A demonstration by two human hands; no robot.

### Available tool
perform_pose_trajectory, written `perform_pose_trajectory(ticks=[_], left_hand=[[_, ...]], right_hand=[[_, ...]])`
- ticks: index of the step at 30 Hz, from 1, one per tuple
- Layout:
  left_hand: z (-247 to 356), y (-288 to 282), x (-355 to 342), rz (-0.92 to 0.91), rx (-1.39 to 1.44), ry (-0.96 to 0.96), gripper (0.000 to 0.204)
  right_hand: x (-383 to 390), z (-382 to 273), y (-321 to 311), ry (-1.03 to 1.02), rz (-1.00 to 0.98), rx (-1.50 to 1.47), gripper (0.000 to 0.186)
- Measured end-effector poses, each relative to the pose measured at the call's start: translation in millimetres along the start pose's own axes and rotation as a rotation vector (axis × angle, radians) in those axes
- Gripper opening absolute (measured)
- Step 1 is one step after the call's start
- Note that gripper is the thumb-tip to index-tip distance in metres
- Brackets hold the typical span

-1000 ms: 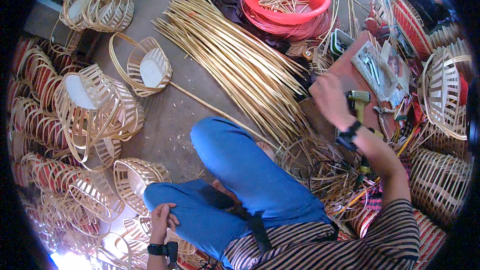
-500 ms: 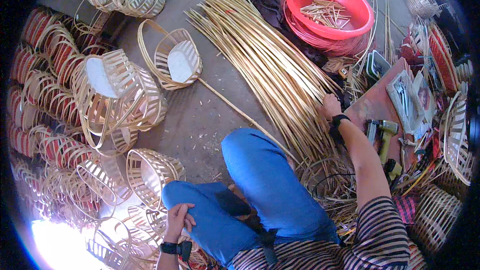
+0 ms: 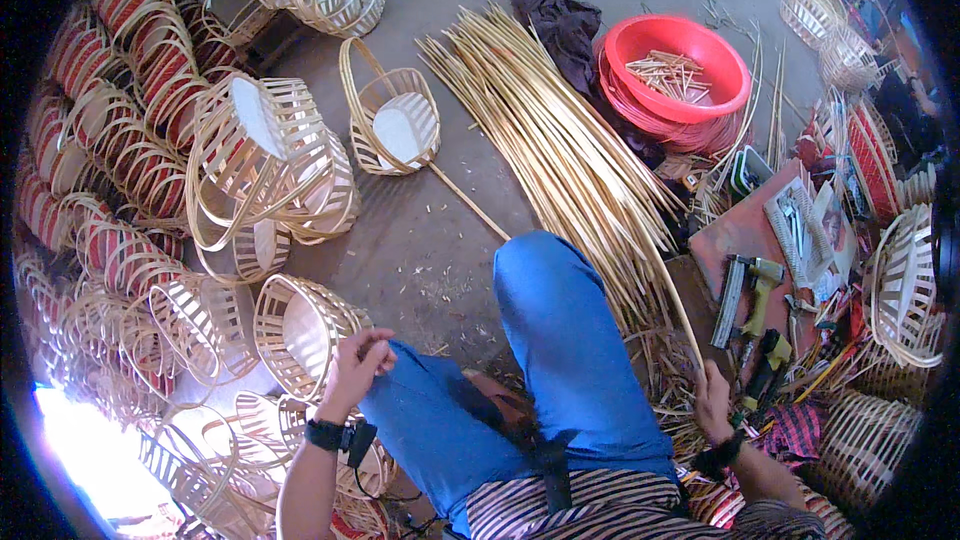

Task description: The person assembles wooden baskets by using a pneumatic nail gun to attach handles and rim strips, and trimming excess pieces with pliers. They pick up wood strips from the floor and position them onto the baskets before securing them.

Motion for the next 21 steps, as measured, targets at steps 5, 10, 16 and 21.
perform_pose_trajectory(ticks=[5,10,16,21], left_hand=[[59,-9,-21,0.233,-0.273,0.389,0.027],[150,-31,27,0.77,-0.617,0.884,0.048],[170,-59,46,0.817,-1.159,0.835,0.054],[93,-88,26,0.348,-1.013,0.458,0.022]], right_hand=[[19,-5,-42,-0.274,0.132,0.205,0.009],[-62,-109,-30,-0.851,0.205,0.415,0.007],[-127,-188,-8,-1.239,0.156,0.433,0.011],[-152,-221,26,-1.289,0.06,0.461,0.016]])
Point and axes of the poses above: each hand's wrist, its own x-axis away from the middle knuckle, its own y-axis out of the palm, z = x × y, the point moved 7 cm from there along -x, towards the middle knuckle, and after that the axes turned 4 degrees about -y, right-handed, at the moved point
